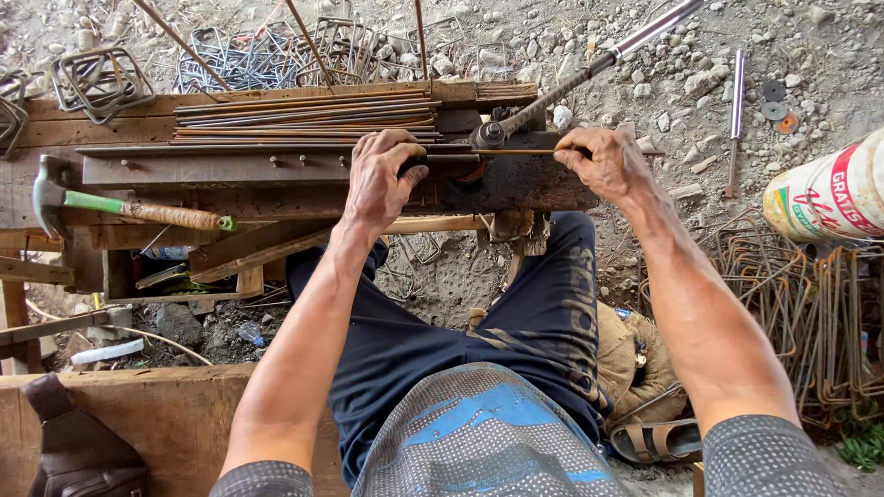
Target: The person operates a manual metal bending machine to bend thin metal rods into rectangular shapes. They insert the rods into the machine, rotate the crank to bend them, and then remove the finished pieces.
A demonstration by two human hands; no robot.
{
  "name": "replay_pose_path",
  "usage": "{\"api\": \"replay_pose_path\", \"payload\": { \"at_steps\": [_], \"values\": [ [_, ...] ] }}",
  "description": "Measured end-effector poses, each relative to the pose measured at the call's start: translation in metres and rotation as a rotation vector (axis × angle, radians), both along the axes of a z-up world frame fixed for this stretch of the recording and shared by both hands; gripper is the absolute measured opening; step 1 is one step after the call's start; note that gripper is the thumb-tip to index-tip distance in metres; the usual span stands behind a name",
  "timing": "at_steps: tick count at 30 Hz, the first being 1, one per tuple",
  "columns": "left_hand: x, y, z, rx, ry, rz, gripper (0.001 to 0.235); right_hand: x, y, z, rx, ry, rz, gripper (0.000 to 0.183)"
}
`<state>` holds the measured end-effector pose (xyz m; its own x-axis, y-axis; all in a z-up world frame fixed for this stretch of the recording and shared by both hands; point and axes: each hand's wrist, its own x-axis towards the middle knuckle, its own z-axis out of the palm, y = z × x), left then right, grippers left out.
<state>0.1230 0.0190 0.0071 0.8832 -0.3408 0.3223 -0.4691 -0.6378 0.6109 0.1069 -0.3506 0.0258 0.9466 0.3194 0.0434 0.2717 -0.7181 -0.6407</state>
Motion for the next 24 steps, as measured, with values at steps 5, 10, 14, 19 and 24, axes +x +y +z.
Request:
{"api": "replay_pose_path", "payload": {
  "at_steps": [5, 10, 14, 19, 24],
  "values": [
    [0.001, 0.006, -0.001, 0.042, 0.003, -0.071, 0.025, -0.009, -0.007, -0.03, -0.056, -0.102, -0.082, 0.009],
    [0.006, 0.008, -0.01, 0.04, -0.069, -0.084, 0.026, -0.01, -0.006, -0.023, -0.046, -0.11, -0.101, 0.008],
    [0.0, 0.004, -0.008, 0.028, -0.116, -0.065, 0.025, -0.015, -0.005, -0.004, -0.047, -0.047, -0.089, 0.013],
    [-0.003, 0.005, -0.005, 0.047, -0.122, -0.062, 0.026, 0.01, -0.02, 0.002, -0.098, -0.07, -0.028, 0.018],
    [-0.005, 0.005, 0.014, 0.141, -0.106, -0.127, 0.029, 0.06, -0.022, 0.002, -0.185, -0.134, -0.093, 0.018]
  ]
}}
